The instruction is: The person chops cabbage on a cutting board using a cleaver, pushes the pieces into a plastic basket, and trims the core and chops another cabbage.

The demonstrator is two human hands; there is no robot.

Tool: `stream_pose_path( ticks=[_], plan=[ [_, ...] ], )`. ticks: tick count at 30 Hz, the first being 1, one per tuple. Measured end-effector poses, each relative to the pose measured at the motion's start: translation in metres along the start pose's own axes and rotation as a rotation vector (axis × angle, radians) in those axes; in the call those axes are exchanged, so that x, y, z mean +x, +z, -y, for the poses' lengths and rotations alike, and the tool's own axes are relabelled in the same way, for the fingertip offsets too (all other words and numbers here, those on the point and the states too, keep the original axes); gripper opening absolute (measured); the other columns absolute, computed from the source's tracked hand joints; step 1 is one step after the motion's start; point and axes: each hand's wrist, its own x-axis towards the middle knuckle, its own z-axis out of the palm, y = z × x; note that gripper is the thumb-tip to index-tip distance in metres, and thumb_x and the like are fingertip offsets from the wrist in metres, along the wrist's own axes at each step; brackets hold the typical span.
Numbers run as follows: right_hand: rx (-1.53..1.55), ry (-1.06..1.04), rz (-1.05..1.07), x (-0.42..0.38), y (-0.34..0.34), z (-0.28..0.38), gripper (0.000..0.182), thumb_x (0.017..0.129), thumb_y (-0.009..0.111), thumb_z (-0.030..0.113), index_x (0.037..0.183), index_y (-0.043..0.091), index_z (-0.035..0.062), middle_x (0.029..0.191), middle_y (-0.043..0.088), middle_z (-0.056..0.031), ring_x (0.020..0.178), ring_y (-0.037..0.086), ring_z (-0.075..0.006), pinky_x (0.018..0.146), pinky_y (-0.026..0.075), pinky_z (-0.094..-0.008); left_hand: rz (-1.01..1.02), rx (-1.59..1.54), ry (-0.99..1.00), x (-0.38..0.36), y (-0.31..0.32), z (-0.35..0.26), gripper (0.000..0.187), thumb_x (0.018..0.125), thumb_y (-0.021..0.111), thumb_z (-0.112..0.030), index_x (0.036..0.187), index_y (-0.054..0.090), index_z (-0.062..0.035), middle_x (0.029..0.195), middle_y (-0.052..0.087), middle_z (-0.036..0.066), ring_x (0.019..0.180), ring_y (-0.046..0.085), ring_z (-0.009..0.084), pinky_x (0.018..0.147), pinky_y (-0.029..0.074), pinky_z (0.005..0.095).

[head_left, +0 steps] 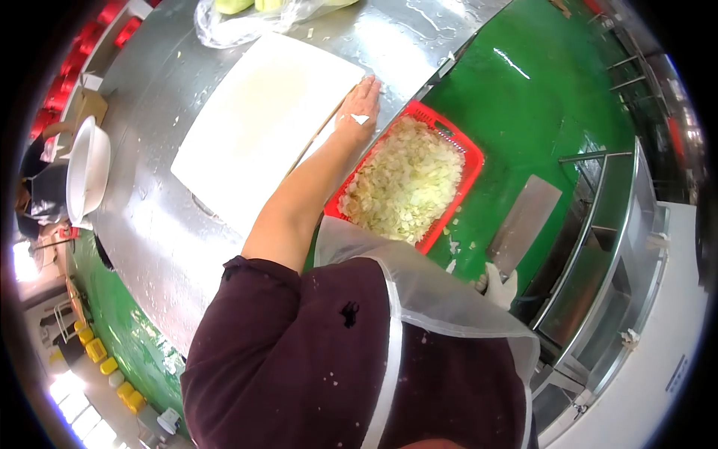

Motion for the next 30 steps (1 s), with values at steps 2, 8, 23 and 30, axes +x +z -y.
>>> stream_pose_path(
  ticks=[2, 8, 23, 30],
  plan=[
    [0.000, 0.030, -0.071, -0.009, 0.003, 0.001, 0.020, 0.086, 0.065, 0.009, 0.098, 0.049, 0.0037, 0.059, 0.046, -0.0009, 0.044, 0.041, -0.0087, 0.040, 0.035, -0.0250, 0.117, 0.072, 0.094, 0.023, 0.006, 0.004, 0.045, 0.096, 0.044, -0.015, 0.139, 0.044, -0.0012, 0.151, 0.038, 0.014, 0.140, 0.034, 0.0302, 0.116, 0.028, 0.0389],
    [0.078, 0.098, -0.167, -0.032, 0.023, 0.016, 0.020, 0.087, 0.066, 0.009, 0.098, 0.050, 0.0039, 0.061, 0.048, -0.0021, 0.045, 0.043, -0.0100, 0.042, 0.039, -0.0273, 0.132, -0.102, 0.291, 0.036, 0.038, 0.003, 0.044, 0.093, 0.048, -0.013, 0.134, 0.050, 0.0010, 0.143, 0.048, 0.017, 0.134, 0.043, 0.0322, 0.115, 0.031, 0.0401],
    [-0.081, 0.078, 0.086, -0.017, 0.104, 0.084, 0.029, 0.085, 0.066, 0.006, 0.110, 0.050, 0.0045, 0.069, 0.052, -0.0035, 0.052, 0.050, -0.0107, 0.046, 0.047, -0.0269, 0.000, -0.573, 0.298, -0.042, -0.060, -0.013, 0.037, 0.091, 0.059, -0.021, 0.124, 0.060, -0.0061, 0.130, 0.057, 0.017, 0.121, 0.054, 0.0340, 0.103, 0.043, 0.0435],
    [-0.328, -0.276, 0.425, 0.025, 0.185, 0.080, 0.028, 0.085, 0.067, 0.006, 0.109, 0.054, 0.0003, 0.081, 0.059, -0.0068, 0.060, 0.058, -0.0123, 0.052, 0.052, -0.0264, -0.458, -0.291, 0.005, 0.029, -0.170, 0.143, 0.026, 0.088, 0.059, -0.004, 0.114, 0.065, -0.0054, 0.116, 0.064, 0.016, 0.110, 0.059, 0.0349, 0.096, 0.046, 0.0404]
  ],
)
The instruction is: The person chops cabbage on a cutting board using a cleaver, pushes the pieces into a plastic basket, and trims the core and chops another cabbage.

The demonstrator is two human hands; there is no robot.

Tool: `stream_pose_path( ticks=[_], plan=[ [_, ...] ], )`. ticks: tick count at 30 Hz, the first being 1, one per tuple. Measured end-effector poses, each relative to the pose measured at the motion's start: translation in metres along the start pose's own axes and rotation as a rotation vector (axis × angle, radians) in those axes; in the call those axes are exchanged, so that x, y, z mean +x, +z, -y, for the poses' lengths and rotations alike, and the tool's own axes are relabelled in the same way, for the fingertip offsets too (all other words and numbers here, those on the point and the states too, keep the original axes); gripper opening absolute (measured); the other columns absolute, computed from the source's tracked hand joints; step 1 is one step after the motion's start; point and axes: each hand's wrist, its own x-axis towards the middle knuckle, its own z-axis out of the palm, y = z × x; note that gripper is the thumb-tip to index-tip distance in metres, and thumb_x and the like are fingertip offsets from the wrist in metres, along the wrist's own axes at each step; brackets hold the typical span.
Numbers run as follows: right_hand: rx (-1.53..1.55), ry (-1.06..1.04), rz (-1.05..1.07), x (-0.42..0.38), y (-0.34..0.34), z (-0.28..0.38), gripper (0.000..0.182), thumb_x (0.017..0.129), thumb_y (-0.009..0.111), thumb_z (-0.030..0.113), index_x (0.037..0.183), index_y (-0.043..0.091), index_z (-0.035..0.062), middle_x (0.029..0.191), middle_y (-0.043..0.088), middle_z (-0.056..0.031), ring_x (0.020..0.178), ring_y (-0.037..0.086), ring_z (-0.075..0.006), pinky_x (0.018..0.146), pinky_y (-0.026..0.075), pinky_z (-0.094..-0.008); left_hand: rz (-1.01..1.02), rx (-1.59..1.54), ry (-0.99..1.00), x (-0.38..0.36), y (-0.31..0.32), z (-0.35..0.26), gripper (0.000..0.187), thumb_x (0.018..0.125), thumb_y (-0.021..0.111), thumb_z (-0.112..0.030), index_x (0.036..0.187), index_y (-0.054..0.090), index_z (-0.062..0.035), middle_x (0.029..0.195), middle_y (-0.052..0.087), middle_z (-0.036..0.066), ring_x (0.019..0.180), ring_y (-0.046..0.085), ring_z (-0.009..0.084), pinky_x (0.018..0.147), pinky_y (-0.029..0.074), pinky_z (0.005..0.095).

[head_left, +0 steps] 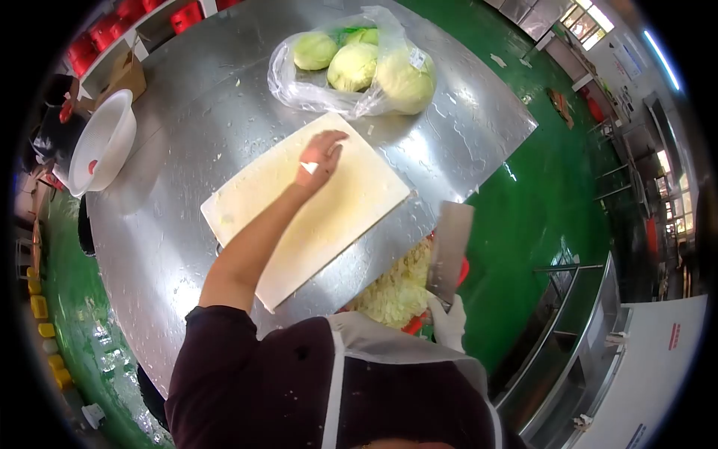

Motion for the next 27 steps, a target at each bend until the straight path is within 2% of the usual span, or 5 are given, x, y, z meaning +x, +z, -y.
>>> stream_pose_path(
  ticks=[8, 14, 20, 24, 27],
  plan=[
    [-1.012, -0.674, -0.078, 0.085, 0.057, 0.074, 0.025, 0.084, 0.067, 0.030, 0.100, 0.062, 0.0111, 0.076, 0.068, -0.0092, 0.072, 0.067, -0.0323, 0.066, 0.053, -0.0418, -0.040, 0.244, 0.002, 0.114, -0.024, 0.101, 0.029, 0.087, 0.055, -0.005, 0.115, 0.063, -0.0045, 0.117, 0.062, 0.017, 0.110, 0.057, 0.0367, 0.095, 0.047, 0.0418],
    [-1.119, -0.556, 0.130, 0.102, 0.093, 0.094, 0.016, 0.083, 0.062, 0.028, 0.083, 0.059, 0.0118, 0.082, 0.063, -0.0111, 0.076, 0.062, -0.0332, 0.069, 0.048, -0.0477, -0.059, 0.257, -0.014, 0.190, 0.064, 0.161, 0.066, 0.084, 0.064, -0.026, 0.143, 0.038, -0.0116, 0.141, 0.043, 0.023, 0.129, 0.042, 0.0410, 0.102, 0.041, 0.0533],
    [-1.215, -0.577, 0.032, 0.114, 0.117, 0.072, 0.060, 0.079, 0.069, 0.026, 0.134, 0.046, 0.0148, 0.079, 0.065, -0.0079, 0.065, 0.063, -0.0316, 0.062, 0.050, -0.0442, 0.272, 0.757, -0.347, 0.224, 0.123, 0.112, 0.102, 0.076, 0.077, -0.038, 0.154, 0.012, -0.0269, 0.159, 0.012, 0.016, 0.140, 0.021, 0.0484, 0.094, 0.042, 0.0675],
    [-1.327, -0.541, 0.152, 0.112, 0.117, 0.080, 0.077, 0.082, 0.065, 0.027, 0.149, 0.031, 0.0135, 0.085, 0.064, -0.0089, 0.068, 0.064, -0.0319, 0.063, 0.050, -0.0451, 0.125, 0.578, -0.213, 0.230, 0.122, 0.152, 0.095, 0.076, 0.077, -0.037, 0.152, 0.020, -0.0299, 0.156, 0.022, 0.016, 0.137, 0.031, 0.0442, 0.090, 0.052, 0.0496],
    [-1.269, -0.487, 0.236, 0.110, 0.116, 0.092, 0.076, 0.084, 0.063, 0.027, 0.150, 0.028, 0.0116, 0.089, 0.064, -0.0085, 0.071, 0.065, -0.0314, 0.063, 0.050, -0.0464, -0.075, 0.207, -0.341, 0.250, 0.076, 0.180, 0.080, 0.079, 0.076, -0.036, 0.144, 0.034, -0.0168, 0.136, 0.049, 0.016, 0.118, 0.053, 0.0407, 0.088, 0.054, 0.0469]
  ],
)
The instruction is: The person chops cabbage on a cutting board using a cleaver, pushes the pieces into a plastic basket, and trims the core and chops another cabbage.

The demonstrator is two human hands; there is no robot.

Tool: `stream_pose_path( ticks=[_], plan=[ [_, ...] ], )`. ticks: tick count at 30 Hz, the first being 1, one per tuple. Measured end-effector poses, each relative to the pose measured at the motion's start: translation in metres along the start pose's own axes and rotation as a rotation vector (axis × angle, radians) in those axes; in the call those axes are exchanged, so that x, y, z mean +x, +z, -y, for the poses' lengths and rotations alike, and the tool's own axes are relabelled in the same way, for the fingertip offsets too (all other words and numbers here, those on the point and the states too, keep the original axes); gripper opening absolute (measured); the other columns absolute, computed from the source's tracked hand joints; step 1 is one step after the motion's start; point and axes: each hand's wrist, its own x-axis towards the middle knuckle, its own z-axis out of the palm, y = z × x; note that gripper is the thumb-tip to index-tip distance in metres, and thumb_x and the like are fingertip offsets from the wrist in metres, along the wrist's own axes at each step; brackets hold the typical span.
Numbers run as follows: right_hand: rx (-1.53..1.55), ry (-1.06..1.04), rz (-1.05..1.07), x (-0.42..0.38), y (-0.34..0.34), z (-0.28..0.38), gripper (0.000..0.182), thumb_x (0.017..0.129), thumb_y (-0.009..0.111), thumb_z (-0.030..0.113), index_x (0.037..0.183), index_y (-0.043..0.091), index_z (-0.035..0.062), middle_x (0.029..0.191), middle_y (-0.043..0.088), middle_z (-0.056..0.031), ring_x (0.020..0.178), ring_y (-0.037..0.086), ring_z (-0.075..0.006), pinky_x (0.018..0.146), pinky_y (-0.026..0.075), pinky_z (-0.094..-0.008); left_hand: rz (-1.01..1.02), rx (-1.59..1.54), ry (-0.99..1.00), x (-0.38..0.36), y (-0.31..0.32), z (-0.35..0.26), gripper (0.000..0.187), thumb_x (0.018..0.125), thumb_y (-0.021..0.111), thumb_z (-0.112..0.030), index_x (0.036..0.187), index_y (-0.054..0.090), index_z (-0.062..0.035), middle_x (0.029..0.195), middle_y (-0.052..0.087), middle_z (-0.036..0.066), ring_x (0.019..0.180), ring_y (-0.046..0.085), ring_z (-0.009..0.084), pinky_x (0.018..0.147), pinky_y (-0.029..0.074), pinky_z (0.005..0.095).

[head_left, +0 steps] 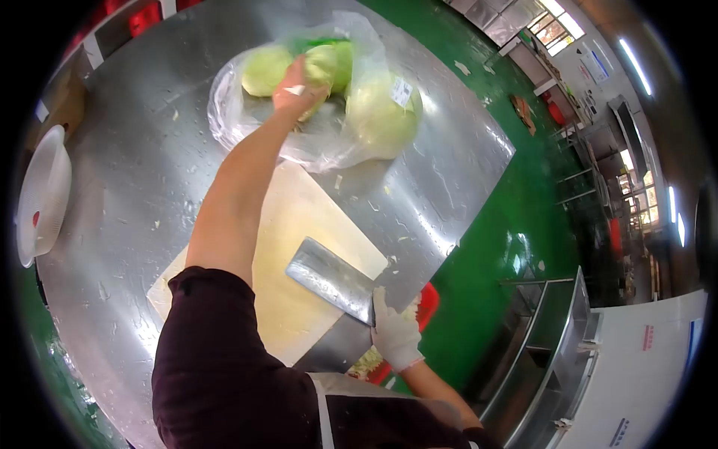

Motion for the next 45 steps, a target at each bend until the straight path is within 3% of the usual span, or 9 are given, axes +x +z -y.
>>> stream_pose_path(
  ticks=[3, 8, 13, 16, 22, 26, 33, 38, 45],
  plan=[
    [0.055, 0.012, 0.064, 0.001, -0.005, 0.001, 0.077, 0.084, 0.063, 0.027, 0.150, 0.027, 0.0108, 0.090, 0.064, -0.0099, 0.076, 0.066, -0.0324, 0.066, 0.051, -0.0482, -0.031, -0.903, -0.689, 0.009, -0.062, 0.004, 0.070, 0.081, 0.076, -0.033, 0.136, 0.042, -0.0057, 0.118, 0.063, 0.013, 0.104, 0.064, 0.0324, 0.083, 0.057, 0.0409],
    [0.058, -0.066, -0.076, -0.003, 0.004, -0.008, 0.078, 0.083, 0.062, 0.025, 0.151, 0.026, 0.0107, 0.094, 0.065, -0.0138, 0.079, 0.066, -0.0343, 0.068, 0.051, -0.0486, 0.066, -1.174, -0.230, -0.068, -0.188, -0.005, 0.060, 0.085, 0.072, -0.022, 0.134, 0.043, -0.0015, 0.121, 0.060, 0.013, 0.108, 0.063, 0.0223, 0.087, 0.056, 0.0377],
    [0.253, 0.034, 0.082, -0.007, -0.020, -0.007, 0.070, 0.080, 0.063, 0.023, 0.144, 0.039, 0.0069, 0.090, 0.066, -0.0193, 0.075, 0.065, -0.0339, 0.071, 0.053, -0.0425, 0.314, -1.049, -0.282, -0.167, -0.283, -0.015, 0.063, 0.083, 0.069, -0.019, 0.136, 0.040, -0.0001, 0.125, 0.057, 0.013, 0.115, 0.058, 0.0235, 0.100, 0.047, 0.0356],
    [0.460, -0.096, -0.327, -0.018, 0.034, -0.031, 0.059, 0.081, 0.065, 0.022, 0.135, 0.050, 0.0034, 0.083, 0.065, -0.0150, 0.063, 0.064, -0.0259, 0.062, 0.053, -0.0386, 0.414, -0.819, -0.258, -0.229, -0.299, -0.023, 0.076, 0.075, 0.073, -0.021, 0.140, 0.037, -0.0020, 0.128, 0.054, 0.015, 0.120, 0.053, 0.0273, 0.105, 0.042, 0.0388],
    [1.360, 0.155, 0.067, -0.054, -0.012, 0.004, 0.036, 0.086, 0.062, 0.025, 0.111, 0.057, 0.0000, 0.083, 0.068, -0.0149, 0.067, 0.066, -0.0243, 0.063, 0.051, -0.0364, 0.767, -0.297, 0.223, -0.301, -0.284, -0.058, 0.073, 0.070, 0.070, -0.012, 0.139, 0.045, -0.0145, 0.131, 0.053, 0.015, 0.124, 0.050, 0.0341, 0.105, 0.042, 0.0415],
    [1.132, 0.024, 0.167, -0.058, -0.034, 0.017, 0.033, 0.086, 0.060, 0.024, 0.107, 0.059, -0.0005, 0.082, 0.067, -0.0161, 0.065, 0.065, -0.0282, 0.066, 0.051, -0.0393, 0.521, 0.374, 0.499, -0.313, -0.295, -0.084, 0.065, 0.070, 0.063, -0.007, 0.134, 0.055, -0.0134, 0.133, 0.051, 0.013, 0.126, 0.044, 0.0338, 0.107, 0.038, 0.0403],
    [1.086, -0.155, 0.003, -0.053, -0.026, 0.030, 0.032, 0.088, 0.059, 0.026, 0.112, 0.058, 0.0041, 0.090, 0.065, -0.0197, 0.086, 0.064, -0.0365, 0.076, 0.049, -0.0451, 0.158, 0.004, 0.338, -0.355, -0.256, -0.077, 0.056, 0.079, 0.060, -0.028, 0.131, 0.057, -0.0075, 0.125, 0.050, 0.020, 0.114, 0.046, 0.0374, 0.104, 0.036, 0.0438],
    [1.001, -0.254, -0.188, -0.068, -0.083, 0.032, 0.034, 0.091, 0.059, 0.027, 0.115, 0.056, 0.0035, 0.090, 0.064, -0.0186, 0.082, 0.063, -0.0348, 0.074, 0.048, -0.0437, -0.322, 0.036, 0.273, -0.362, -0.209, -0.078, 0.017, 0.083, 0.057, -0.007, 0.099, 0.053, -0.0028, 0.100, 0.054, 0.014, 0.096, 0.047, 0.0328, 0.090, 0.035, 0.0440],
    [0.595, -0.230, -0.276, -0.080, -0.092, 0.034, 0.032, 0.093, 0.054, 0.027, 0.112, 0.054, 0.0020, 0.088, 0.065, -0.0217, 0.082, 0.064, -0.0392, 0.075, 0.049, -0.0449, -0.347, -0.188, 0.200, -0.366, -0.182, -0.115, 0.024, 0.079, 0.067, -0.011, 0.097, 0.052, -0.0036, 0.100, 0.055, 0.012, 0.097, 0.046, 0.0315, 0.089, 0.037, 0.0435]
  ],
)
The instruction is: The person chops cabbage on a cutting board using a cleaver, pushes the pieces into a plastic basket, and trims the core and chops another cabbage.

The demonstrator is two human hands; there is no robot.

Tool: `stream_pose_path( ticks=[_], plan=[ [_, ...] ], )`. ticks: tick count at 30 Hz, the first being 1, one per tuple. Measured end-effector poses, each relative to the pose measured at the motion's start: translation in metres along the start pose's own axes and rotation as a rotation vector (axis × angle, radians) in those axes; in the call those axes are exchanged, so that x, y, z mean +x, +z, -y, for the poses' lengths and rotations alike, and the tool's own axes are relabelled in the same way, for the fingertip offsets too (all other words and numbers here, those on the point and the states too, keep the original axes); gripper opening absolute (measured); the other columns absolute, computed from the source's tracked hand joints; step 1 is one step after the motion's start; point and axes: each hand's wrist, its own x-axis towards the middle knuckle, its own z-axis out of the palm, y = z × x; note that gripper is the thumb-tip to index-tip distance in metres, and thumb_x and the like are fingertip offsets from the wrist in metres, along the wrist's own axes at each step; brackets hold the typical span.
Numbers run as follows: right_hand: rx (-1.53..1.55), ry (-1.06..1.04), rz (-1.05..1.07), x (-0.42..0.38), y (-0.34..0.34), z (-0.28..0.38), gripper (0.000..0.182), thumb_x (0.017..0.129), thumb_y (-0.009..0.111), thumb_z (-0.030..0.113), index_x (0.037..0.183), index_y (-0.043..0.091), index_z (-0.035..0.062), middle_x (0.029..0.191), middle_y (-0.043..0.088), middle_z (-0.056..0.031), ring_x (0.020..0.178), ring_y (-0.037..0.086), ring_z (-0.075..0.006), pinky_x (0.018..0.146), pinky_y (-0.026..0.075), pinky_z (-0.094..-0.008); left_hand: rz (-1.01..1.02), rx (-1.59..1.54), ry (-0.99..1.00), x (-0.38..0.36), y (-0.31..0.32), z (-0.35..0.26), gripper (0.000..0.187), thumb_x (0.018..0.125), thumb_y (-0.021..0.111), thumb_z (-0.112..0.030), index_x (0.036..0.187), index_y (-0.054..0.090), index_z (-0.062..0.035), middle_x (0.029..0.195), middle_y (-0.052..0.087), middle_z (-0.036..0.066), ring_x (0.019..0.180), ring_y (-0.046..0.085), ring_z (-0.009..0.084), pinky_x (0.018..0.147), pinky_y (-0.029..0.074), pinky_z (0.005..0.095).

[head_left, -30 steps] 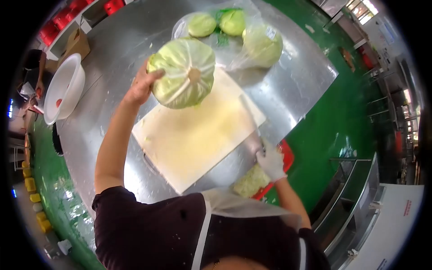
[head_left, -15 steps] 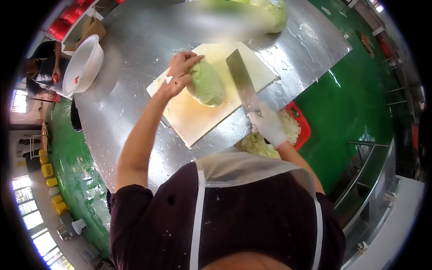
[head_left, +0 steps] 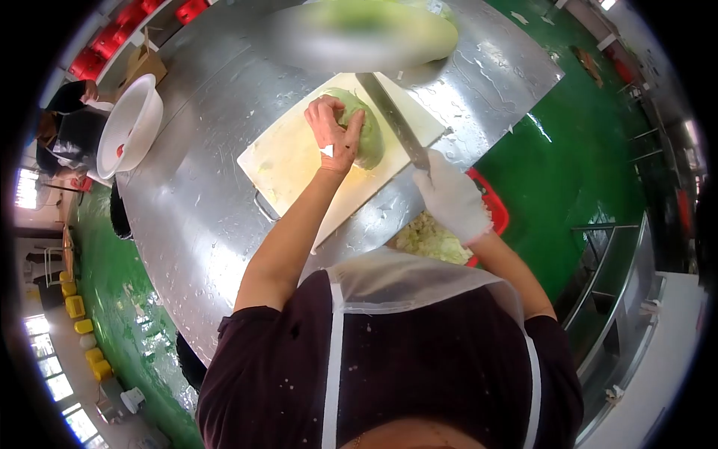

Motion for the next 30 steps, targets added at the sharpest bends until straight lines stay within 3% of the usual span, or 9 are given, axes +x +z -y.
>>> stream_pose_path(
  ticks=[4, 6, 8, 11, 13, 18, 25, 28, 30],
  plan=[
    [0.001, 0.114, 0.157, 0.015, 0.021, -0.013, 0.037, 0.092, 0.052, 0.027, 0.118, 0.051, 0.0010, 0.087, 0.064, -0.0232, 0.078, 0.065, -0.0371, 0.072, 0.051, -0.0441, -0.030, 0.062, 0.062, 0.001, 0.009, 0.002, 0.022, 0.078, 0.069, -0.013, 0.095, 0.058, -0.0048, 0.106, 0.058, 0.012, 0.104, 0.048, 0.0325, 0.093, 0.038, 0.0438],
    [0.122, 0.121, 0.283, 0.010, 0.035, -0.005, 0.037, 0.091, 0.051, 0.029, 0.115, 0.050, 0.0008, 0.095, 0.064, -0.0267, 0.089, 0.062, -0.0433, 0.080, 0.048, -0.0489, -0.031, 0.063, 0.029, 0.004, 0.013, 0.000, 0.017, 0.079, 0.067, -0.011, 0.094, 0.061, -0.0053, 0.108, 0.059, 0.013, 0.107, 0.048, 0.0330, 0.095, 0.038, 0.0440],
    [0.224, 0.119, 0.370, 0.008, 0.042, -0.008, 0.038, 0.091, 0.051, 0.027, 0.119, 0.048, 0.0006, 0.092, 0.063, -0.0230, 0.083, 0.061, -0.0371, 0.075, 0.049, -0.0456, -0.027, 0.102, 0.022, 0.005, 0.010, 0.000, 0.015, 0.079, 0.065, -0.009, 0.093, 0.061, -0.0052, 0.108, 0.059, 0.013, 0.107, 0.048, 0.0333, 0.095, 0.037, 0.0440],
    [0.351, 0.167, 0.453, 0.007, 0.041, -0.009, 0.044, 0.091, 0.054, 0.022, 0.128, 0.048, 0.0005, 0.079, 0.061, -0.0111, 0.062, 0.061, -0.0177, 0.057, 0.055, -0.0336, -0.038, 0.150, -0.006, -0.004, 0.002, -0.004, 0.014, 0.080, 0.063, -0.005, 0.093, 0.061, -0.0053, 0.108, 0.059, 0.012, 0.106, 0.049, 0.0337, 0.095, 0.038, 0.0446],
    [0.422, 0.276, 0.526, 0.009, 0.024, 0.004, 0.044, 0.091, 0.055, 0.022, 0.128, 0.049, 0.0009, 0.079, 0.061, -0.0093, 0.061, 0.059, -0.0158, 0.057, 0.055, -0.0321, -0.026, 0.149, 0.004, -0.007, -0.004, -0.005, 0.013, 0.079, 0.064, -0.005, 0.093, 0.061, -0.0056, 0.108, 0.059, 0.012, 0.106, 0.049, 0.0338, 0.093, 0.039, 0.0447],
    [0.389, 0.097, 0.384, 0.009, 0.024, -0.011, 0.042, 0.091, 0.057, 0.024, 0.126, 0.050, 0.0013, 0.083, 0.062, -0.0092, 0.064, 0.060, -0.0148, 0.058, 0.053, -0.0301, 0.236, 0.094, 0.075, 0.018, -0.036, 0.002, 0.016, 0.079, 0.071, -0.011, 0.091, 0.062, -0.0064, 0.108, 0.058, 0.012, 0.102, 0.050, 0.0335, 0.089, 0.042, 0.0430],
    [0.298, -0.023, 0.126, 0.011, -0.030, 0.012, 0.037, 0.091, 0.059, 0.030, 0.113, 0.052, 0.0005, 0.087, 0.066, -0.0149, 0.071, 0.066, -0.0238, 0.067, 0.051, -0.0365, 0.044, 0.058, 0.115, 0.009, -0.017, 0.029, 0.012, 0.084, 0.067, -0.009, 0.093, 0.059, -0.0073, 0.104, 0.057, 0.012, 0.103, 0.049, 0.0320, 0.094, 0.036, 0.0432],
    [0.117, -0.021, 0.265, 0.011, -0.058, 0.038, 0.031, 0.092, 0.052, 0.027, 0.106, 0.049, -0.0001, 0.095, 0.061, -0.0272, 0.092, 0.059, -0.0445, 0.079, 0.045, -0.0504, 0.023, 0.029, 0.160, 0.005, -0.013, 0.031, 0.014, 0.084, 0.066, -0.008, 0.095, 0.057, -0.0084, 0.103, 0.056, 0.012, 0.102, 0.048, 0.0322, 0.094, 0.035, 0.0437],
    [0.096, -0.048, 0.290, 0.009, -0.063, 0.043, 0.030, 0.092, 0.051, 0.027, 0.105, 0.049, -0.0002, 0.094, 0.060, -0.0275, 0.090, 0.059, -0.0452, 0.078, 0.045, -0.0519, 0.022, 0.034, 0.180, 0.004, -0.011, 0.032, 0.016, 0.084, 0.066, -0.007, 0.097, 0.057, -0.0090, 0.104, 0.056, 0.012, 0.102, 0.048, 0.0325, 0.094, 0.035, 0.0435]
  ],
)
